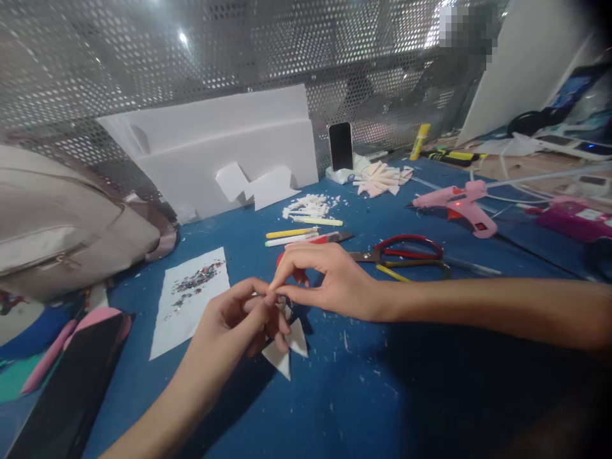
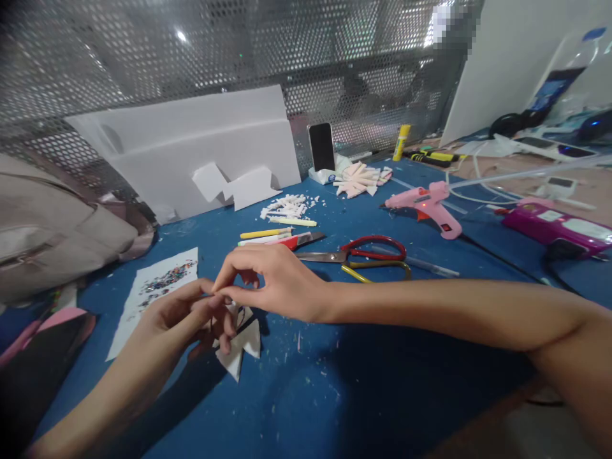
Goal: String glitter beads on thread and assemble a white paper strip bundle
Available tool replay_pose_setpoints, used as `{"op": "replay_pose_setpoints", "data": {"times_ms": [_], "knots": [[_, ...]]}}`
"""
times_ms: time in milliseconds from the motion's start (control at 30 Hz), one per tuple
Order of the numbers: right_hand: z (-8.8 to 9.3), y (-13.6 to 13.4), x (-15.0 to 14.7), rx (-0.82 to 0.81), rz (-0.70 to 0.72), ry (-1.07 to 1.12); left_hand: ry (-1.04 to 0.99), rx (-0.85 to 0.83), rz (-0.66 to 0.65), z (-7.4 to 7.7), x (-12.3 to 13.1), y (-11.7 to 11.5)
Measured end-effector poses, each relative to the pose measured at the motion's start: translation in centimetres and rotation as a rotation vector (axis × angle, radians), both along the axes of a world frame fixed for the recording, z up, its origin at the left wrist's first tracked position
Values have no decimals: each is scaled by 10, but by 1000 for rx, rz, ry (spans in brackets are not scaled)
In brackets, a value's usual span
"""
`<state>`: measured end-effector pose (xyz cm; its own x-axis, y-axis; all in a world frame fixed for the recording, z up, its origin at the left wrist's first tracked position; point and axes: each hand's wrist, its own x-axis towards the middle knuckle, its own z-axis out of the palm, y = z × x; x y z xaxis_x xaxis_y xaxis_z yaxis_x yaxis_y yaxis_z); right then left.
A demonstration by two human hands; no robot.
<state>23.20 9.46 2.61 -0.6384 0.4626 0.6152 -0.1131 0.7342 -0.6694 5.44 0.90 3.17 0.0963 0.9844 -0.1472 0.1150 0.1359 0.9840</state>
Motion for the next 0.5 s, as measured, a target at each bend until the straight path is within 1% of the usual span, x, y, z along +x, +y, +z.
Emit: {"op": "replay_pose_setpoints", "data": {"times_ms": [133,267,500], "knots": [[-8,-3,0,-39,-1,-20,-25,-56,41,-6,-1,-4],[-17,-5,0,-100,40,-1,-84,-125,42,-13,1,-7],[-26,-7,-3,-241,7,19,-338,-197,14,-27,5,-10]]}}
